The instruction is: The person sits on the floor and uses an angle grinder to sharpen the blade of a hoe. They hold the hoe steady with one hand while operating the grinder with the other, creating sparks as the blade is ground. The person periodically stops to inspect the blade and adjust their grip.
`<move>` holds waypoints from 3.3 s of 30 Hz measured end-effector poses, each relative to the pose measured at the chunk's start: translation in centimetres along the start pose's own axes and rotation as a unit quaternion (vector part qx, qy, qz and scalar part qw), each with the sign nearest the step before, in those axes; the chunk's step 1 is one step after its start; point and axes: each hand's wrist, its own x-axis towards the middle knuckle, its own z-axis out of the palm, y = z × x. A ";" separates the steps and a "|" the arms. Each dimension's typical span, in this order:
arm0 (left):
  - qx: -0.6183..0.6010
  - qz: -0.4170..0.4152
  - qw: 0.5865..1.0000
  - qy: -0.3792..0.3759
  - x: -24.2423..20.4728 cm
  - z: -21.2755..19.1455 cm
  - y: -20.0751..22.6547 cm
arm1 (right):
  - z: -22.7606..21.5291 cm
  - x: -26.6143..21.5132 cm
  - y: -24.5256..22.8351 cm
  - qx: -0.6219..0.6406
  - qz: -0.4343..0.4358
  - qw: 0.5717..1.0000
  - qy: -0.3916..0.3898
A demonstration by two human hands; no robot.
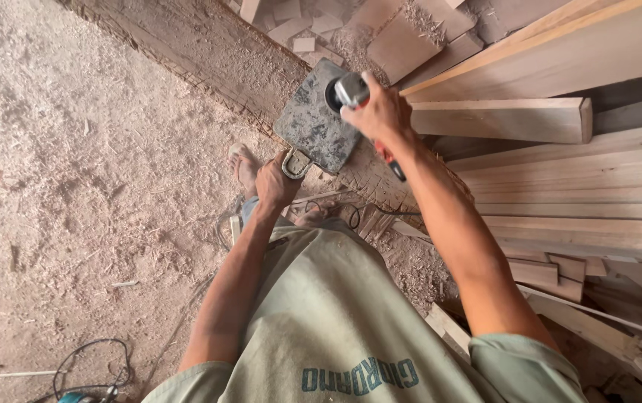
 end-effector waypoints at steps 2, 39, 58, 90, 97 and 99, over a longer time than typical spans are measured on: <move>-0.003 0.010 1.000 0.010 0.0 0.1 0.0 | 0.1 0.6 -0.1 -0.011 -0.053 0.998 0.039; -0.003 0.001 1.000 -0.020 0.0 -1.0 0.6 | -1.7 7.6 -2.0 -0.042 0.040 0.998 -0.017; -0.030 -0.007 1.000 -0.004 -0.2 -0.8 0.9 | 2.3 -2.2 -7.1 -0.068 -0.190 0.978 -0.052; -0.023 -0.027 0.999 -0.006 -0.1 -0.2 0.9 | 3.3 -1.3 -5.7 -0.081 -0.259 0.962 0.038; -0.024 -0.013 1.000 0.013 0.2 -0.2 1.1 | 2.9 -1.9 -6.9 -0.100 -0.240 0.965 0.009; -0.015 -0.016 1.000 0.005 -0.1 -0.2 1.0 | 3.2 -2.0 -6.9 -0.081 -0.256 0.963 0.024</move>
